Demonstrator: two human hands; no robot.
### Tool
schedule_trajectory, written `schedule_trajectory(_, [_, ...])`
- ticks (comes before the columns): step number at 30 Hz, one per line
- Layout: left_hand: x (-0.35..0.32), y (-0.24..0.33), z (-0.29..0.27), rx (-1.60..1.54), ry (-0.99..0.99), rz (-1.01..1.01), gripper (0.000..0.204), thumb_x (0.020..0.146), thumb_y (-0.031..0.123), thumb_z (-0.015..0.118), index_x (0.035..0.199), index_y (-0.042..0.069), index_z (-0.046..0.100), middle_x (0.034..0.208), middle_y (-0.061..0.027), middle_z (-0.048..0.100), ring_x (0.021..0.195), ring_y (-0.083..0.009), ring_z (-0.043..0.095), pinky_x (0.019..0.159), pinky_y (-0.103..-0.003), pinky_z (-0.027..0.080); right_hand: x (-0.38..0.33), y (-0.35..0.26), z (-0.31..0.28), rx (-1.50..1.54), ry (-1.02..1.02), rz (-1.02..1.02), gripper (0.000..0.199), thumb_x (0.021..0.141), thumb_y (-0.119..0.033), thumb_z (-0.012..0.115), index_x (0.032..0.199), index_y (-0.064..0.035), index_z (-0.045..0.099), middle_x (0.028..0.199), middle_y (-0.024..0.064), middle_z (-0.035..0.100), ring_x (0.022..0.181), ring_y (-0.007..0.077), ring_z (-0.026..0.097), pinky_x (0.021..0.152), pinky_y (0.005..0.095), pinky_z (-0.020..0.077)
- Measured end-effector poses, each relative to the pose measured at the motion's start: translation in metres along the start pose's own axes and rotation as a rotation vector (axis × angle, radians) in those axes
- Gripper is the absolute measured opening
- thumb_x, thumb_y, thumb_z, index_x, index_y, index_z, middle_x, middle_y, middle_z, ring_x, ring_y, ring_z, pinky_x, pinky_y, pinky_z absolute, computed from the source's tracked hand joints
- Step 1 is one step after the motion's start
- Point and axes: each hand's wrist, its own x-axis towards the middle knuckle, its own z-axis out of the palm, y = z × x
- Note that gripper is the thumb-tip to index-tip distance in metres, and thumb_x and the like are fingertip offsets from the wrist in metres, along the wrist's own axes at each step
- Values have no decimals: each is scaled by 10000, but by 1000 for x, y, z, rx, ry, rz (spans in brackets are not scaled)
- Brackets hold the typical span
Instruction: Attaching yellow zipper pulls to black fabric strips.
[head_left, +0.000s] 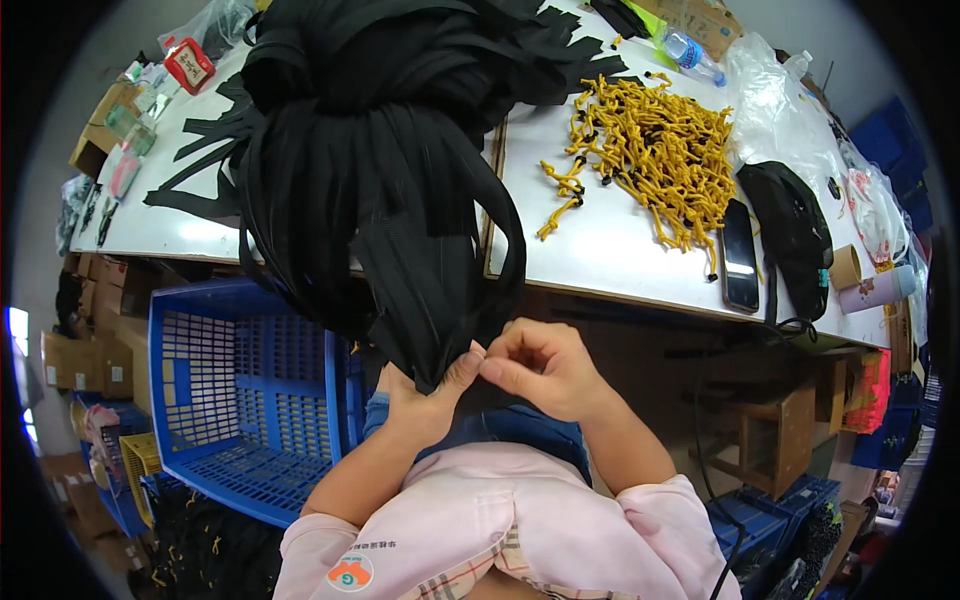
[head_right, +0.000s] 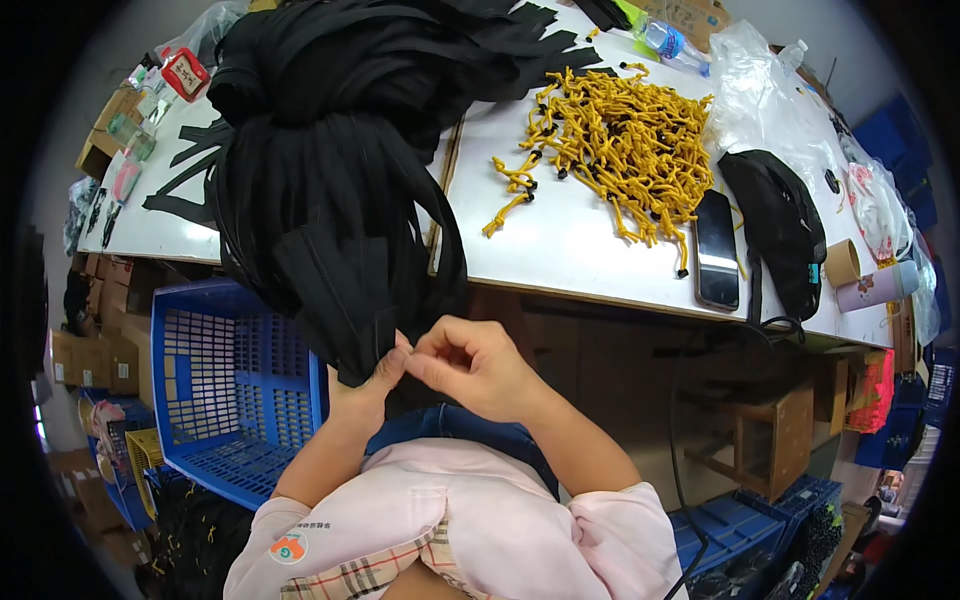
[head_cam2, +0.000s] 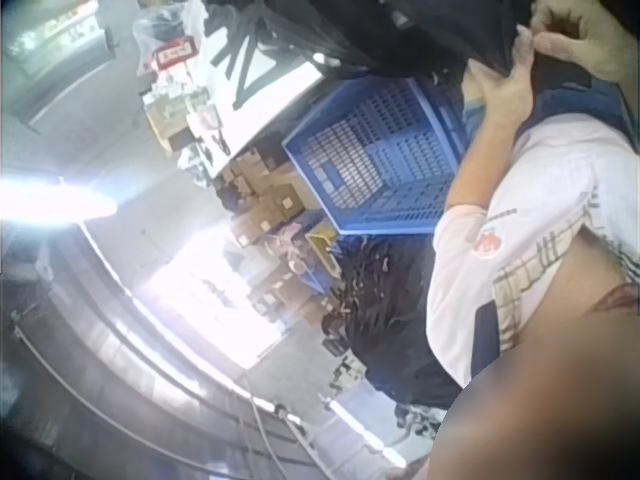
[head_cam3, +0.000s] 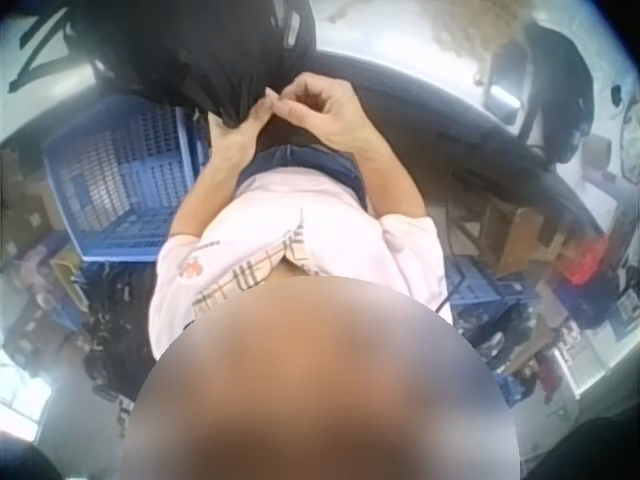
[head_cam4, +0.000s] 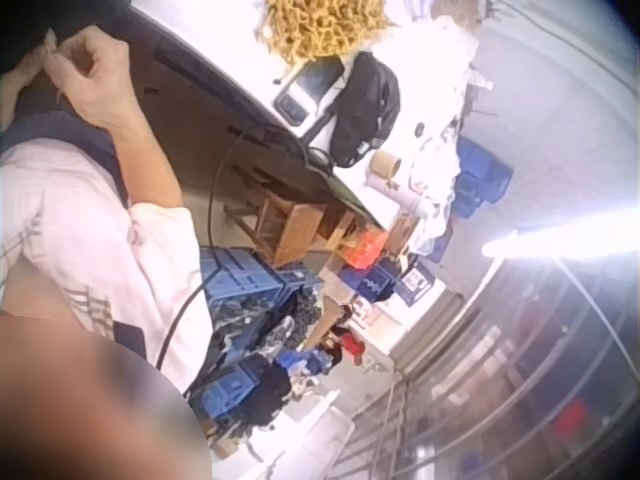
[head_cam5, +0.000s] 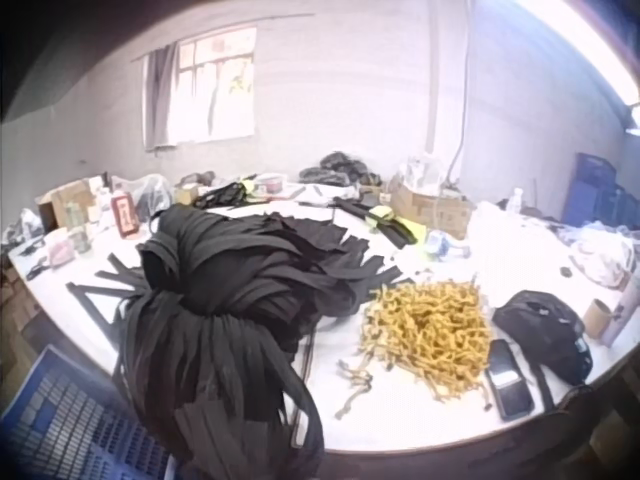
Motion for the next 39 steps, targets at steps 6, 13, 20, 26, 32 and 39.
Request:
schedule_trajectory(6, [7,10,-12,-118,-111,-384,165,740,157,647,825,30,585,689,-12,571,562,-74,500,491,-190,403,-17,-11,5,-384,-244,-114,230,639,-148,682,803,-33,569,662,77,533,525,185,503,483,262,410])
schedule_trajectory(13, [4,6,-12,-134,-273,-346,252,656,111,701,853,20,573,753,-20,565,688,-102,527,620,-229,428,-8,-9,-4,-334,165,-485,130,697,-1,609,822,-9,574,659,51,526,489,67,442,422,176,330])
schedule_trajectory(20, [0,17,2,-221,-75,-344,270,658,132,710,858,9,576,788,-47,568,710,-125,541,627,-242,439,-9,-5,9,-178,146,-327,64,748,11,532,692,17,561,566,38,526,454,57,457,408,174,340])
schedule_trajectory(26, [-1,3,-3,363,-156,264,185,642,113,693,799,56,615,695,-79,573,636,-177,554,577,-241,432,-9,12,8,312,92,-41,79,752,-8,517,690,30,550,563,31,532,464,31,474,403,168,353])
schedule_trajectory(32, [1,-8,-6,-331,-58,-356,185,684,62,619,850,1,565,775,-85,573,699,-175,544,550,-252,448,25,6,-18,-790,373,-474,129,712,-12,522,835,-13,560,678,78,540,561,222,531,499,291,431])
schedule_trajectory(39, [9,8,2,-297,-64,-419,185,708,98,655,848,10,571,750,-53,562,638,-113,524,571,-235,448,58,13,-82,-1389,551,-366,164,715,15,498,862,9,569,848,131,484,800,283,501,685,343,423])
